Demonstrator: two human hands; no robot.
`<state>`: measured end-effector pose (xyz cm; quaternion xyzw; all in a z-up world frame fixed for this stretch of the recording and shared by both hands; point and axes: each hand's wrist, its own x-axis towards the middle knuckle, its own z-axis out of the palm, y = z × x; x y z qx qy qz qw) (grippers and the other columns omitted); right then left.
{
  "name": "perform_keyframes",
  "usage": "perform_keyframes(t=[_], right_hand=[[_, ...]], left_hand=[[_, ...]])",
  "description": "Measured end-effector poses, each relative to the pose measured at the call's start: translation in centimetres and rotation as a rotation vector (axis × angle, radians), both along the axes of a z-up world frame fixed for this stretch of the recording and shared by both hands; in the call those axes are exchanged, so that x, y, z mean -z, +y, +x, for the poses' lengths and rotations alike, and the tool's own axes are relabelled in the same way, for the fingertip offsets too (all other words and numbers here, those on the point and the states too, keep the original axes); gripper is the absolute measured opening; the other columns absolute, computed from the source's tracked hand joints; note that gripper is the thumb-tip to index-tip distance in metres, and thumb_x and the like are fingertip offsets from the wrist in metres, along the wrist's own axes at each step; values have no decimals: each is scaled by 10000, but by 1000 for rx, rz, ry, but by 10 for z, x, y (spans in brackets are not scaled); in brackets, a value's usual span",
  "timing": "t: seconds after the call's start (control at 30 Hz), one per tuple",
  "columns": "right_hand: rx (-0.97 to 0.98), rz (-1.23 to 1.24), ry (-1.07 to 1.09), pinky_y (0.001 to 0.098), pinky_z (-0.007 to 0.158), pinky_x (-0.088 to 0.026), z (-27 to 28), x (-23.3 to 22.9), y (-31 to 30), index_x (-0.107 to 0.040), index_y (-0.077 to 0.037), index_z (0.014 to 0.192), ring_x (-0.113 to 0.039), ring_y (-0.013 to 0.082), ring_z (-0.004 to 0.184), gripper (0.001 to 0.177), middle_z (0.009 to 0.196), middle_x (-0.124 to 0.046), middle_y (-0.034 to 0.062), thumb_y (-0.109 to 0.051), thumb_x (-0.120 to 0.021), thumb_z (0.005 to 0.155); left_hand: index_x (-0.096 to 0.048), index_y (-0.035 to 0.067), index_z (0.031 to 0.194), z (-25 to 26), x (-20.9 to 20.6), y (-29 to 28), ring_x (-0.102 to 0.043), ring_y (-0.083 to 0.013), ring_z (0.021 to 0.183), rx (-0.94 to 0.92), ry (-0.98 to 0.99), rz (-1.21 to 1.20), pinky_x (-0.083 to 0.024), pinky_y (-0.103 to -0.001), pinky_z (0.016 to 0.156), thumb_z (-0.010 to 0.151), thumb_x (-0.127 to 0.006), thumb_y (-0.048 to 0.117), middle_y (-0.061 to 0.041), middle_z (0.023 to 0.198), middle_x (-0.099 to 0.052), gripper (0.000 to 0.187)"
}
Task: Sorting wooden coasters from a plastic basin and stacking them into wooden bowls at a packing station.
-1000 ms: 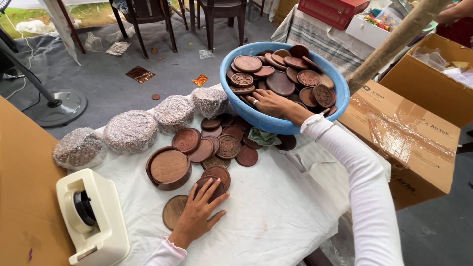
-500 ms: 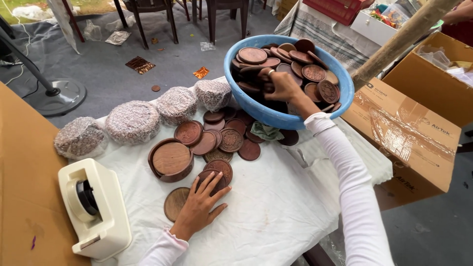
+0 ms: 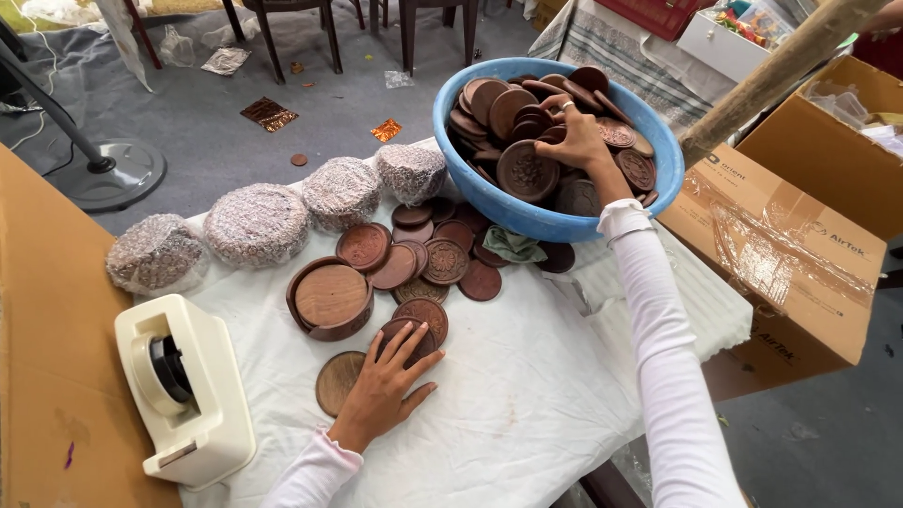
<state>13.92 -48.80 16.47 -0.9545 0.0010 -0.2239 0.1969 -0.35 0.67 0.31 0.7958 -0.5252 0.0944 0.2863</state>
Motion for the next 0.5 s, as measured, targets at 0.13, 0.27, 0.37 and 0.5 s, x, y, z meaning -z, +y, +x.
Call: perform_keyframes(t=[0.13, 0.27, 0.37, 0.5], right_hand=[[-48, -19, 202, 424, 1106, -504, 11, 20, -6, -460, -163, 1487, -661, 362, 1237, 808, 1268, -706, 217, -347, -826, 791], [-201, -56, 194, 431, 1127, -379, -4, 1, 24, -376, -81, 1477, -522, 406, 1298, 1078, 1364, -559, 294, -434, -952, 637], [-186, -47, 363, 388, 1145, -405, -4, 2, 26, -464, -62, 1430, -564, 341, 1325, 1108, 1385, -610, 229, -472, -948, 522], [-75, 97, 384, 390, 1088, -474, 6, 16, 2, -407, 56, 1486, -611, 338, 1254, 1173, 1339, -612, 247, -442, -975, 587]], left_hand=[[-628, 217, 1369, 1, -1, 1, -337, -344, 1467, 0, 0, -1, -241, -606, 1158, 943, -664, 388, -138, 1580, -400, 461], [-628, 216, 1370, 1, 0, 0, -332, -344, 1469, 3, 12, 3, -236, -608, 1158, 944, -662, 389, -137, 1582, -397, 461], [-626, 216, 1378, 1, 1, 0, -327, -345, 1470, 4, 13, 9, -233, -609, 1157, 945, -660, 390, -136, 1584, -394, 468], [-625, 227, 1379, 3, 4, -2, -325, -346, 1469, -1, 12, 12, -228, -611, 1160, 942, -660, 401, -133, 1585, -390, 471]])
